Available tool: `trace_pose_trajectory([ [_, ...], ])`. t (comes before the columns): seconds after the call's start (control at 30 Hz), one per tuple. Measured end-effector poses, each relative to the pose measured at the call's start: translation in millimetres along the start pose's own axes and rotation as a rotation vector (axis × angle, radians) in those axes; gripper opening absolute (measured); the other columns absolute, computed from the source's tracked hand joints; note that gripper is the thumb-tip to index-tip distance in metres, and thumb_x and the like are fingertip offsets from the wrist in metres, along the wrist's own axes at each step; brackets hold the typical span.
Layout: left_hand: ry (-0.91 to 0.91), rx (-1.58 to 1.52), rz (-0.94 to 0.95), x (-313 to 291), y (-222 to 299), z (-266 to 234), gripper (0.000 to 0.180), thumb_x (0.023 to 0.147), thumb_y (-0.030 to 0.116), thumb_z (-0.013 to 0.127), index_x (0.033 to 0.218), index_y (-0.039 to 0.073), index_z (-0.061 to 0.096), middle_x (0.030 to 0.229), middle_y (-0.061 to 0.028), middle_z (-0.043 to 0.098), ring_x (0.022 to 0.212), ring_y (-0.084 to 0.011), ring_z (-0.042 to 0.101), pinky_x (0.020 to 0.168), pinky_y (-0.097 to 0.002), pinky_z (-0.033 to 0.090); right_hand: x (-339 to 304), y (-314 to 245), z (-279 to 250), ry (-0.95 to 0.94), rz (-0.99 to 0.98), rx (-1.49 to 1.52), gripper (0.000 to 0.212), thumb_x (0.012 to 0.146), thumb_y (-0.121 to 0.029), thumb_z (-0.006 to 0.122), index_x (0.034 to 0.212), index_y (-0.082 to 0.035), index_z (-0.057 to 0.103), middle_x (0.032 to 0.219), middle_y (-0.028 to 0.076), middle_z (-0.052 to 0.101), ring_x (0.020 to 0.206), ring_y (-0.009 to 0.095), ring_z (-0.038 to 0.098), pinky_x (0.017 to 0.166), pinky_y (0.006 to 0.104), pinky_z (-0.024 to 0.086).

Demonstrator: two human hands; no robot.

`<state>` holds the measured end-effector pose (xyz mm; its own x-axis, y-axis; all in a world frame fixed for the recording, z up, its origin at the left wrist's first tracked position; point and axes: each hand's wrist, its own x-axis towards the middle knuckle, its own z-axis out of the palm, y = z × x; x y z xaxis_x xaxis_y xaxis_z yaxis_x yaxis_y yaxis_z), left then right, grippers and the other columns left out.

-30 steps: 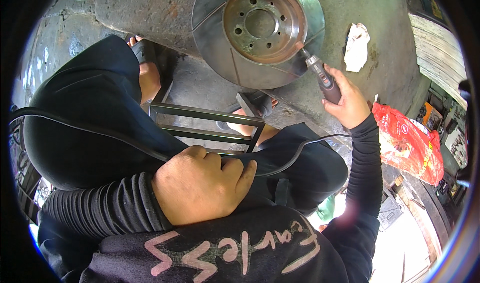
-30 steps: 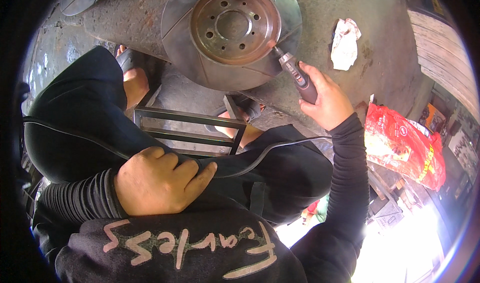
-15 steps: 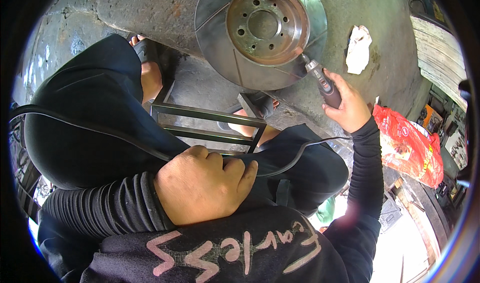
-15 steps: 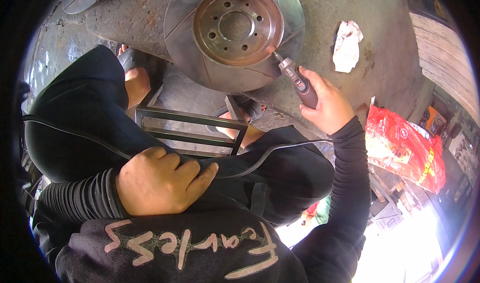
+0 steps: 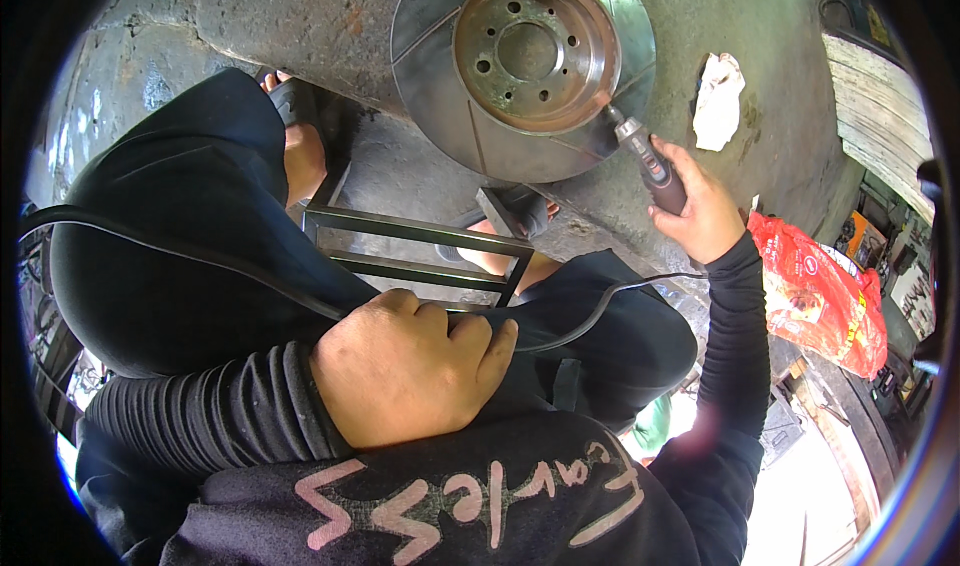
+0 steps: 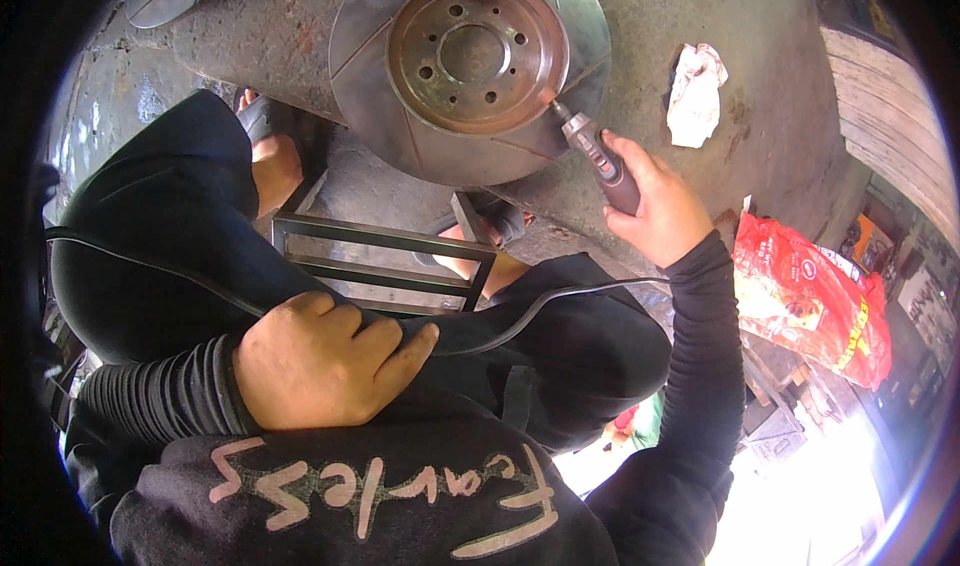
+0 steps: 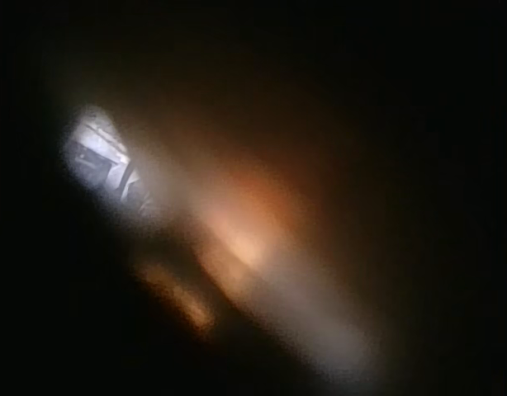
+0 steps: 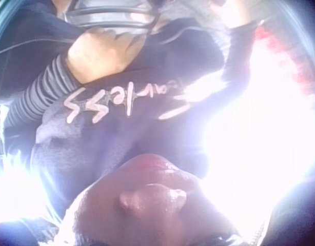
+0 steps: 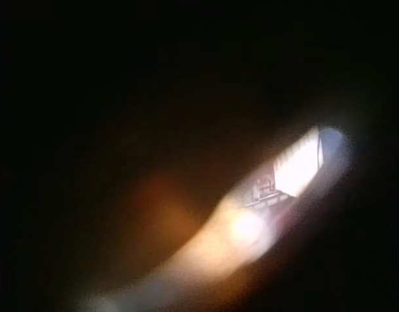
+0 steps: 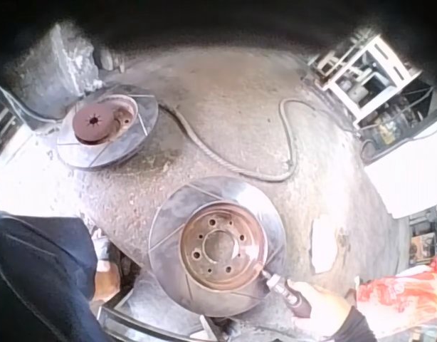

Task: The person uses a rotary tool to grind the surface of a brake disc, then wipes it with a cloth. They repeat the grinding and wiping on the same disc and later on a second disc, handling each disc one at a time.

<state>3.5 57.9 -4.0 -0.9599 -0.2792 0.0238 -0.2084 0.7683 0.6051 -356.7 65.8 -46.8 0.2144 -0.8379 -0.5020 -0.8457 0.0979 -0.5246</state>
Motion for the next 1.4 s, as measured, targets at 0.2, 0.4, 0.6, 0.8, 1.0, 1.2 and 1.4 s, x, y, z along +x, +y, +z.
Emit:
trace_pose_trajectory([
  [0.2, 0.001, 0.0, -0.008, -0.1, 0.4, 0.7, 0.039, 0.073, 0.02, 0.059, 0.109, 0.006, 0.068, 0.067, 0.0013, 0.052, 0.052, -0.0092, 0.05, 0.046, -0.0241, 0.04, 0.3, -4.3, 1.1, -0.012, -0.012, -0.043, 0.068, 0.072, -0.002, 0.07, 0.134, -0.003, 0.043, 0.128, 0.019, 0.055, 0.115, 0.035, 0.057, 0.093, 0.0361, 0.047],
  [0.4, -0.018, 0.002, 0.002, 0.1, -0.4, 1.2, 0.039, 0.073, 0.02, 0.059, 0.108, 0.006, 0.068, 0.068, 0.0013, 0.052, 0.052, -0.0093, 0.05, 0.046, -0.024, 0.04, -2.9, -3.3, 2.0, -0.027, -0.003, -0.043, 0.068, 0.072, -0.002, 0.07, 0.134, -0.003, 0.043, 0.127, 0.019, 0.055, 0.114, 0.034, 0.057, 0.091, 0.0355, 0.049],
  [0.6, -0.026, -0.001, -0.002, -0.9, 0.1, -0.1, 0.039, 0.073, 0.019, 0.06, 0.108, 0.006, 0.068, 0.068, 0.0014, 0.052, 0.052, -0.0091, 0.05, 0.046, -0.0234, 0.04, -1.2, -5.3, 1.1, 0.001, 0.034, 0.033, 0.068, 0.071, -0.001, 0.07, 0.134, -0.003, 0.043, 0.128, 0.019, 0.055, 0.116, 0.035, 0.056, 0.094, 0.0362, 0.047],
  [0.8, -0.03, 0.003, -0.007, 0.0, 0.1, 0.2, 0.038, 0.073, 0.019, 0.06, 0.109, 0.007, 0.068, 0.068, 0.0014, 0.052, 0.052, -0.0091, 0.05, 0.046, -0.0235, 0.04, -2.1, -5.6, -1.3, -0.036, -0.013, -0.058, 0.068, 0.071, -0.001, 0.069, 0.134, -0.003, 0.043, 0.129, 0.019, 0.055, 0.116, 0.035, 0.056, 0.094, 0.0361, 0.047],
  [1.0, -0.014, 0.007, -0.009, -1.6, 0.3, 2.4, 0.039, 0.074, 0.02, 0.059, 0.109, 0.007, 0.068, 0.067, 0.0015, 0.052, 0.052, -0.009, 0.05, 0.046, -0.0234, 0.04, -1.3, -6.5, -3.0, -0.044, 0.021, -0.027, 0.068, 0.072, 0.0, 0.069, 0.135, -0.003, 0.043, 0.129, 0.019, 0.055, 0.116, 0.034, 0.057, 0.094, 0.036, 0.047],
  [1.2, -0.014, 0.009, -0.013, -0.9, 0.6, 2.1, 0.039, 0.073, 0.021, 0.058, 0.109, 0.007, 0.068, 0.067, 0.0021, 0.05, 0.051, -0.009, 0.049, 0.045, -0.0235, 0.039, 0.6, -5.3, -1.7, -0.007, 0.039, 0.036, 0.068, 0.072, 0.001, 0.069, 0.135, -0.003, 0.043, 0.13, 0.018, 0.054, 0.116, 0.033, 0.057, 0.095, 0.0347, 0.047],
  [1.4, -0.01, 0.021, -0.02, -0.9, 0.3, 1.6, 0.039, 0.073, 0.021, 0.058, 0.108, 0.007, 0.068, 0.067, 0.0023, 0.05, 0.051, -0.0089, 0.048, 0.045, -0.0237, 0.039, 1.5, -0.7, -3.1, -0.056, 0.006, 0.023, 0.069, 0.072, 0.002, 0.069, 0.135, -0.002, 0.042, 0.132, 0.018, 0.053, 0.116, 0.031, 0.057, 0.089, 0.0335, 0.05],
])
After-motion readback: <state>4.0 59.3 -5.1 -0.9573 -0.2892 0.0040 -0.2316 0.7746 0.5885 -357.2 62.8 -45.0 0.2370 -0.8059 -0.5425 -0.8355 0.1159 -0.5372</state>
